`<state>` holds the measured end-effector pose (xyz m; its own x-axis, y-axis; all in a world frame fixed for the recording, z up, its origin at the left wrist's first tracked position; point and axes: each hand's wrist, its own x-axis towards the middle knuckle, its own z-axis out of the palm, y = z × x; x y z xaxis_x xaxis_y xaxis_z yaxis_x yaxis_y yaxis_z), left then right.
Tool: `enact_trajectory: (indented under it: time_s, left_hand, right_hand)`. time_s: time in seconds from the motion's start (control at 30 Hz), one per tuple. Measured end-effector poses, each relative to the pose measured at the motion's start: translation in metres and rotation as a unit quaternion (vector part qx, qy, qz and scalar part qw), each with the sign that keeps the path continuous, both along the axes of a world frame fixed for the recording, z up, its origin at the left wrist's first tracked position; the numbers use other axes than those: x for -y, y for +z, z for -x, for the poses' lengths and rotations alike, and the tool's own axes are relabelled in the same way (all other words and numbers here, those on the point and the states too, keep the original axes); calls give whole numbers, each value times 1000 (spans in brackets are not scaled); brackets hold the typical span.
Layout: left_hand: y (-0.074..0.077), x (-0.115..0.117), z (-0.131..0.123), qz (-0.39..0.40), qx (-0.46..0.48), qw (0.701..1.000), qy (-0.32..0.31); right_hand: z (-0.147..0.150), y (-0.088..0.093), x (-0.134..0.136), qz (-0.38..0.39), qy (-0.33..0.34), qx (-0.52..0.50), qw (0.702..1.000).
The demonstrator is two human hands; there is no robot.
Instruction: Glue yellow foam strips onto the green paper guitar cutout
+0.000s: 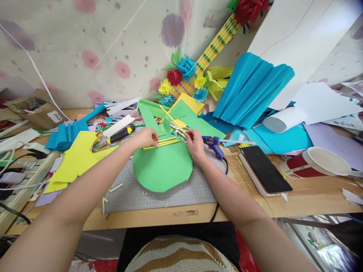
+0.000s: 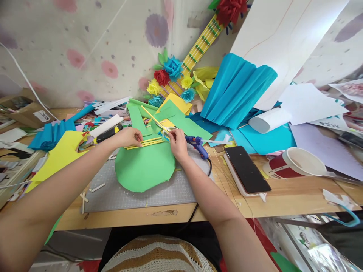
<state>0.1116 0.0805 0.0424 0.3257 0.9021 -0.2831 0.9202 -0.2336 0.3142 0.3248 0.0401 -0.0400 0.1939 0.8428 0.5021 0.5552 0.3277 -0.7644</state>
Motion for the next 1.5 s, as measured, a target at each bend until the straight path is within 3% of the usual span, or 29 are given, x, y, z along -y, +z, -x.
enact_trajectory:
  time_s: [0.33,0.5,0.83,1.5]
  left_hand:
    - [4,-2,3,11,21,999,-27]
    - [8,5,-1,-11,-35,998,-48]
    - [14,13,-5,-53,-128,990,-7]
    - [14,13,-2,-60,-140,988,-9]
  right_hand:
    - [-1,-1,1,6,11,-9,1000]
    - [-1,-1,2,9,19,-9,1000]
    - [0,-2,2,13,24,-5,1000]
    - [5,4,5,24,45,28,998]
